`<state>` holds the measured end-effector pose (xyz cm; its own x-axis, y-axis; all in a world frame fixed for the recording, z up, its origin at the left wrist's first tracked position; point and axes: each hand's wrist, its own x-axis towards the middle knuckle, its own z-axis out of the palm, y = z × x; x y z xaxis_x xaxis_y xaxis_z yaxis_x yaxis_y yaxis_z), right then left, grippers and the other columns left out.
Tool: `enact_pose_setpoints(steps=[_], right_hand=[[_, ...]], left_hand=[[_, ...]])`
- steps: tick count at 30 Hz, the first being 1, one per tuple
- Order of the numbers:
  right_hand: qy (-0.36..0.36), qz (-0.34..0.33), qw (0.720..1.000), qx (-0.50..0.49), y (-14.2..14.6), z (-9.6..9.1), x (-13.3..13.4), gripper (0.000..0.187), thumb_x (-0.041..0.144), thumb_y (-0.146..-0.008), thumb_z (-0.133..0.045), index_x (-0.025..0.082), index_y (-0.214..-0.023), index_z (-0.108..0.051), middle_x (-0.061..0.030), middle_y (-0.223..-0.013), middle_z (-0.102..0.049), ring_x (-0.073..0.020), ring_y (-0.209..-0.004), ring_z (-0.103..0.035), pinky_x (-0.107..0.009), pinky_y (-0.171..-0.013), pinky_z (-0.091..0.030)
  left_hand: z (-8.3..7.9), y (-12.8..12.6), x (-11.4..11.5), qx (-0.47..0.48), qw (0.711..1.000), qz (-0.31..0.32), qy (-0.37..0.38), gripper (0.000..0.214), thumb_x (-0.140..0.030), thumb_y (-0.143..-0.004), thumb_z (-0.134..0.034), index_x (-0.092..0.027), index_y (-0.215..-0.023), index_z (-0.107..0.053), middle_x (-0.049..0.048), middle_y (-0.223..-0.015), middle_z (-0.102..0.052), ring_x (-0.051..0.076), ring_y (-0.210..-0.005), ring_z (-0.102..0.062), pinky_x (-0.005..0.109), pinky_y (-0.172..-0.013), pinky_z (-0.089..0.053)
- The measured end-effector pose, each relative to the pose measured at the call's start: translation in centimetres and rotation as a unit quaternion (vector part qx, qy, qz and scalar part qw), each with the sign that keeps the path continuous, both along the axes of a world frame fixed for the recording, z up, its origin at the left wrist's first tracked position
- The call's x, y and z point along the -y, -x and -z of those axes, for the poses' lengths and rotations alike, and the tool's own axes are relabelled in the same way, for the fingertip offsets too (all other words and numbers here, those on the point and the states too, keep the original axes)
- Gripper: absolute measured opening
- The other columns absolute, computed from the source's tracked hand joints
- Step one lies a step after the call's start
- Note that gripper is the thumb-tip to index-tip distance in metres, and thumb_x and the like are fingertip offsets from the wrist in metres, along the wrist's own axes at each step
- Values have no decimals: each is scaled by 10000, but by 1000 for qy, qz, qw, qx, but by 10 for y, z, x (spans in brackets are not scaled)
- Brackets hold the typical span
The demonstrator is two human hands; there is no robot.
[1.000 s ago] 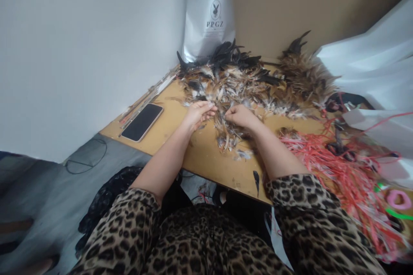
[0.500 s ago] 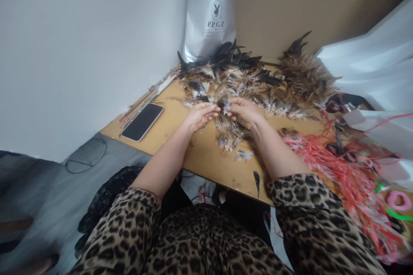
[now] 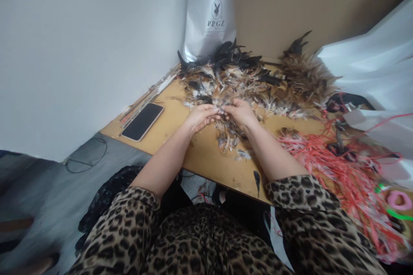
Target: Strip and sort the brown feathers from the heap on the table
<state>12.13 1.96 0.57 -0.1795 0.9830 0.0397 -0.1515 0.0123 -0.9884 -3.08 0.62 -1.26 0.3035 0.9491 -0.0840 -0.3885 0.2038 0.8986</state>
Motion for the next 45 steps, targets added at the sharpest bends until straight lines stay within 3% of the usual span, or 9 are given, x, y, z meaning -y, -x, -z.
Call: enact_pose_setpoints(steps=[9, 15, 21, 28, 36, 45], right_hand=[[109, -80, 988, -72, -7, -10, 3, 275, 243, -512, -780, 139, -673, -582, 22, -544, -589, -46, -461, -500, -151, -427, -427], [89, -104, 987, -86, -10, -10, 4, 304, 256, -496, -797, 146, -666, -570, 48, -499, -543, -42, -444, -471, -157, -425, -395], [41, -74, 996, -32, -4, -9, 6, 325, 322, -479, -801, 134, -612, -572, 27, -501, -561, -37, -406, -427, -173, -390, -338], [48, -21, 998, -24, -4, -7, 3, 372, 361, -452, -809, 145, -554, -523, 33, -444, -519, -39, -376, -400, -175, -361, -305], [23, -16, 999, -17, -3, -3, 1, 320, 340, -485, -790, 135, -568, -559, 30, -443, -524, -47, -379, -418, -179, -368, -317], [12, 31, 999, -32, -2, 4, -5, 323, 355, -495, -783, 146, -620, -571, 42, -474, -530, -42, -393, -424, -171, -375, -339]], left_hand=[[-2, 0, -2, 83, 995, 0, 54, 36, -44, -734, -582, -64, -742, -611, 32, -648, -627, 7, -496, -537, 73, -454, -398], [-6, 2, 0, 111, 988, 33, 104, 114, -12, -781, -496, -69, -762, -592, 19, -643, -591, -4, -484, -515, 55, -430, -372], [-4, 2, 1, 77, 992, 39, 92, 71, -31, -759, -548, -71, -770, -606, 23, -667, -616, 1, -496, -533, 69, -448, -391], [-2, -1, 2, -14, 1000, -1, 15, 100, -143, -712, -644, -80, -790, -642, 63, -745, -677, 47, -567, -596, 121, -494, -428], [-1, -4, 3, -75, 997, -13, -16, 173, -194, -670, -690, -78, -787, -638, 47, -688, -662, 49, -530, -581, 133, -483, -424], [-1, -1, -1, 7, 999, -30, 38, 135, -155, -706, -658, -77, -810, -619, 61, -759, -678, 57, -566, -616, 114, -467, -420]])
